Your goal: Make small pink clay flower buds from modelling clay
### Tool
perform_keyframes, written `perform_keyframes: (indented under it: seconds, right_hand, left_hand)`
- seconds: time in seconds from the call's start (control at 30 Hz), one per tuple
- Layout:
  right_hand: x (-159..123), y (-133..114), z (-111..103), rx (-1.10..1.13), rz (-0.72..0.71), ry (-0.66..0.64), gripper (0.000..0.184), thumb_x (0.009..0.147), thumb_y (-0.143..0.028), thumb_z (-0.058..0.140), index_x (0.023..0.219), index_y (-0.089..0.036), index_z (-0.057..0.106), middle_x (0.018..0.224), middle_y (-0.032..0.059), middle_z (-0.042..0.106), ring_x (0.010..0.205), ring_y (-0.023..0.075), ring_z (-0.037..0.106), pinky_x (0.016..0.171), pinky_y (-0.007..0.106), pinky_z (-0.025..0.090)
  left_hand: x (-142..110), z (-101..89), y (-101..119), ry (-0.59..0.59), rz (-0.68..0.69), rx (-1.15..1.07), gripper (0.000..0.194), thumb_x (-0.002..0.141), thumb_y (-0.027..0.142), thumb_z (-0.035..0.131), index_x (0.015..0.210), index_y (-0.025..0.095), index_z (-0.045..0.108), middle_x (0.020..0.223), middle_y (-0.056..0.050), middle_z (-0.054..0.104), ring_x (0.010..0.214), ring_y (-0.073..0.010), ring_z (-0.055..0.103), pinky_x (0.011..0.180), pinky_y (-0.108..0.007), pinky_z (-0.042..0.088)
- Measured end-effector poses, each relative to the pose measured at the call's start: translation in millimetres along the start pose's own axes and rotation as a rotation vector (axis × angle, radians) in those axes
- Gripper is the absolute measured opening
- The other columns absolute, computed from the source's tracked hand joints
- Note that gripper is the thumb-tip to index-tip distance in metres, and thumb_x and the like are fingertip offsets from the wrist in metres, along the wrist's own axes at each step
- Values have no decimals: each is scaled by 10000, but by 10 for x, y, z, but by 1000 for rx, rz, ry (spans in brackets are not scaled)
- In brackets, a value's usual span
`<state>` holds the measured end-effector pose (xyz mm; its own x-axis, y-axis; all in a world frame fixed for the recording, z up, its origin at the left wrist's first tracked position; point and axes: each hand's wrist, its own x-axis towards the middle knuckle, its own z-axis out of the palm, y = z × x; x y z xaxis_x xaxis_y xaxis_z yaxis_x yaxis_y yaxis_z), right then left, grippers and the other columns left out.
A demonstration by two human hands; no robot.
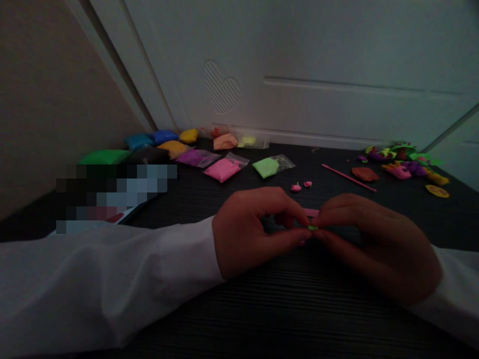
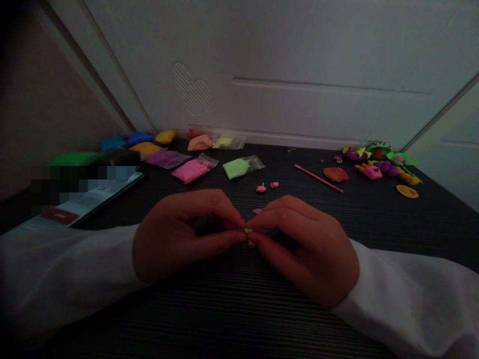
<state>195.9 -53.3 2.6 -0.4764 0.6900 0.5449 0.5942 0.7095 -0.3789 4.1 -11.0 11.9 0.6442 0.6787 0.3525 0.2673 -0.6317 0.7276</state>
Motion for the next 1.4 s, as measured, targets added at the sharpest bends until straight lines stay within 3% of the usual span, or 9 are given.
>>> perform_keyframes:
  seconds: [0.47,0.87,1.4]
  right_hand:
    - [-8,12,6,-1,15,-6,199,766,-138,560,958,-189,552,867,36,594,799,131,560,665,256,477]
    - [6,-10,0,8,8,-3,176,765,-130,556,940,-157,563,860,37,589,808,114,556,688,228,461]
    - [2,3,7,21,-7,-7,162,759,-107,559,919,-125,578,859,41,581,819,85,541,724,180,440]
  left_hand:
    - [8,7,0,23,4,7,99,680,162,658,776,179,648,699,31,606,655,-80,554,605,-166,427]
    - [-8,23,-35,60,105,40,62,697,155,633,757,157,645,695,16,601,653,-74,553,623,-156,426]
    - [1,24,-63,-15,71,-11,95,722,155,607,798,112,642,702,-2,594,658,-84,545,616,-177,418]
